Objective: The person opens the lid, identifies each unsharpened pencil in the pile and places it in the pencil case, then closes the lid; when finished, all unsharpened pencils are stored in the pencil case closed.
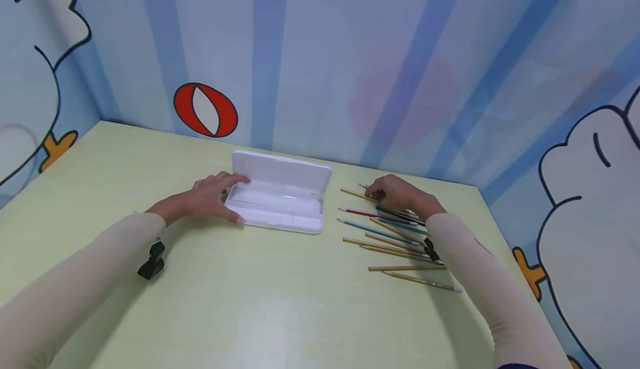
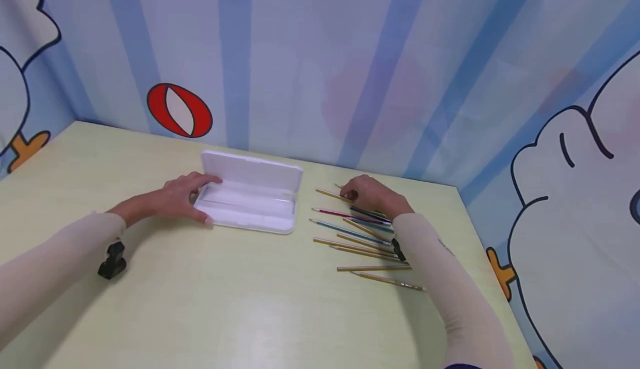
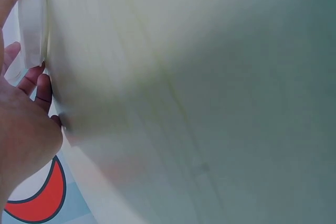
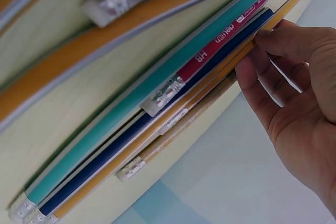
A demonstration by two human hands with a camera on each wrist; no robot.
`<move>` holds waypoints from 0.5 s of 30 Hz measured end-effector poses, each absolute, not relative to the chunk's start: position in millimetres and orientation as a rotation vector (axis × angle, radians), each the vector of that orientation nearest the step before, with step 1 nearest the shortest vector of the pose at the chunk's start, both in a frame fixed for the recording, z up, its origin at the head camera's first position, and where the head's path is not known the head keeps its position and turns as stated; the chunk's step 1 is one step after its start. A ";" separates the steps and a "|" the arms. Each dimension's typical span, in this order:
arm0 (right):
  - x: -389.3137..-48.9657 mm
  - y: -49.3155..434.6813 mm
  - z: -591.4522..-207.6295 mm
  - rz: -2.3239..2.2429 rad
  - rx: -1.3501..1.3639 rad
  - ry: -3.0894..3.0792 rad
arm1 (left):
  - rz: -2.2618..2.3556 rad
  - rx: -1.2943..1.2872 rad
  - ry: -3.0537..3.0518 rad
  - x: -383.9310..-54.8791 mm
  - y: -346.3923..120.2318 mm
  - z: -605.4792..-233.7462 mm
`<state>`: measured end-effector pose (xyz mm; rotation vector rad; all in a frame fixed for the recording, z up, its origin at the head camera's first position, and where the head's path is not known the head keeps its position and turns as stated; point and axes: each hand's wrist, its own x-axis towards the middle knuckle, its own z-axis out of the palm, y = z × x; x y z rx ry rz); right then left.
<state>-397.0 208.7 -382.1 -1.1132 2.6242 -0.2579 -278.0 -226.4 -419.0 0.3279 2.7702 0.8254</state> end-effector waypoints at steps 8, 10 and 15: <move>-400.4 207.3 -381.9 -0.217 -1.142 2.621 | 0.824 0.320 2.779 -277.3 -227.6 -418.7; -400.7 207.0 -381.4 -0.231 -1.129 2.615 | 0.830 0.321 2.778 -277.3 -227.1 -418.3; -399.3 206.9 -380.0 -0.235 -1.098 2.610 | 0.831 0.330 2.773 -277.6 -225.4 -417.3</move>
